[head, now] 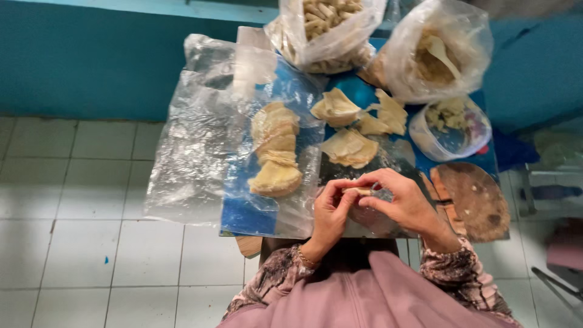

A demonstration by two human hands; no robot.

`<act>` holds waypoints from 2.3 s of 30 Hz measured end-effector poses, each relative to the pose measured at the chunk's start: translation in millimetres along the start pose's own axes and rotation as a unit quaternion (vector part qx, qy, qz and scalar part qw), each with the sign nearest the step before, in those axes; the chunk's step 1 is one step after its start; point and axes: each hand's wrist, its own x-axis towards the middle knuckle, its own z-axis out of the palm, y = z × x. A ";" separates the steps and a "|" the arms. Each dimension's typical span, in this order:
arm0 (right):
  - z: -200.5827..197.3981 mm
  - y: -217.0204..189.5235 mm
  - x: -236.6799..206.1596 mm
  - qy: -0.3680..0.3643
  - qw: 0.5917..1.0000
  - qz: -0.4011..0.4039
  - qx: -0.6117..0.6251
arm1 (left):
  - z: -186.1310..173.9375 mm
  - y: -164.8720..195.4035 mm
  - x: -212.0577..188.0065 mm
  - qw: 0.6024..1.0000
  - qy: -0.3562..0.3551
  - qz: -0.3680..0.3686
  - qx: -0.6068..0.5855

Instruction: The person folds triangular dough wrappers around a bit of filling, pinching the edges closed by hand, and places each finished pastry onto a growing pile of wrapped pieces on the plastic-covered table. They occasionally reach into a bag to retrieve more filling or wrappers before continuing to fold.

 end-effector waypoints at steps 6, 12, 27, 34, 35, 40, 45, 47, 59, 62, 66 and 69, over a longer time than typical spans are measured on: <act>12.1 22.9 -53.3 0.078 0.986 0.106 0.105 | 9.3 9.2 -13.1 0.998 -0.011 0.012 0.068; 17.6 33.5 -71.5 0.114 0.982 0.107 0.111 | 17.5 25.0 -24.7 0.944 -0.037 0.090 0.315; -64.6 -12.6 107.7 0.166 0.974 -0.152 -0.020 | 19.4 47.7 -21.7 0.949 -0.044 0.055 0.308; -17.5 4.3 218.0 0.137 0.966 -0.069 -0.209 | 8.3 48.5 -19.3 0.937 -0.066 0.124 0.320; -4.6 15.0 213.8 0.081 0.969 -0.009 -0.233 | 7.4 47.9 -18.8 0.935 -0.069 0.127 0.322; 23.4 74.5 189.9 0.063 0.989 0.064 -0.120 | 5.1 46.0 -19.4 0.938 -0.083 0.105 0.321; -0.6 99.1 174.5 -0.007 0.951 0.145 0.272 | 6.8 43.6 -21.5 0.939 -0.077 0.109 0.315; -8.1 92.6 164.8 -0.020 0.923 0.169 0.344 | 7.7 42.9 -22.0 0.940 -0.074 0.118 0.311; -82.5 21.6 271.6 0.328 0.908 -0.208 -0.155 | 8.1 49.4 -21.5 0.924 -0.092 0.132 0.348; -72.0 26.0 276.3 0.302 0.892 -0.246 -0.231 | 7.4 49.6 -24.8 0.926 -0.091 0.129 0.344; -34.9 39.7 180.8 0.012 0.944 -0.215 -0.250 | 6.7 48.7 -24.9 0.928 -0.100 0.126 0.335; -2.8 50.1 114.0 -0.134 0.953 -0.058 -0.264 | 7.6 47.6 -24.3 0.923 -0.121 0.124 0.343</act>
